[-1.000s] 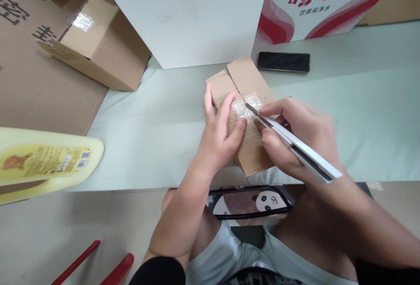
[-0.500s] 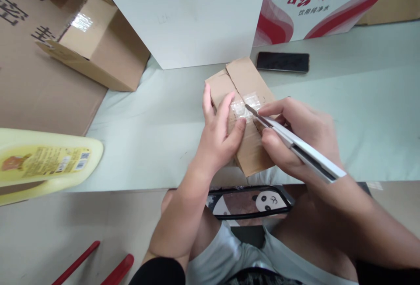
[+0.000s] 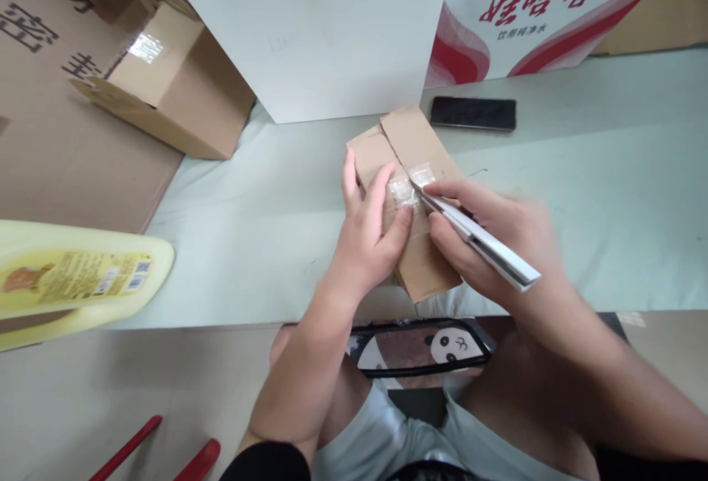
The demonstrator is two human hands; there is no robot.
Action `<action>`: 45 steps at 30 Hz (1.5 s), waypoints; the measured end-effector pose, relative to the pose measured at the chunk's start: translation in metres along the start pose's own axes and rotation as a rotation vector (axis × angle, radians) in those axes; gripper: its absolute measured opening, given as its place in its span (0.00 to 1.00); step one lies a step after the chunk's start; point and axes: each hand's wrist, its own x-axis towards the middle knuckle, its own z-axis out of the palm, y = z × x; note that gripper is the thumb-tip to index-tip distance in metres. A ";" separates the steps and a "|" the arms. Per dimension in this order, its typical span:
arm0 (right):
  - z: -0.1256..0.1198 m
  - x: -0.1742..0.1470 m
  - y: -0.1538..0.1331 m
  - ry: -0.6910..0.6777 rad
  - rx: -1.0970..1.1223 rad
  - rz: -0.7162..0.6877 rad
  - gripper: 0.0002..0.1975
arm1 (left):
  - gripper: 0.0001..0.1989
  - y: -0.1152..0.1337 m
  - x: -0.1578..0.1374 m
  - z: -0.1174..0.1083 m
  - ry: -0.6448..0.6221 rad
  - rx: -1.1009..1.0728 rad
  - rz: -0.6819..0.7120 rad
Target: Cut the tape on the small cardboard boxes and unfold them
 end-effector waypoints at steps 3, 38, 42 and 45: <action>0.000 0.000 0.002 -0.013 0.001 -0.022 0.11 | 0.33 0.000 0.000 0.000 -0.001 -0.010 -0.006; -0.007 0.001 -0.002 -0.009 0.066 0.015 0.03 | 0.33 -0.002 0.000 0.002 0.006 -0.037 0.008; -0.007 0.000 0.000 -0.009 0.098 0.005 0.03 | 0.34 -0.003 0.000 0.002 0.006 -0.033 0.013; -0.008 -0.001 0.000 0.006 0.127 0.001 0.03 | 0.34 -0.003 0.000 0.002 0.005 -0.034 0.015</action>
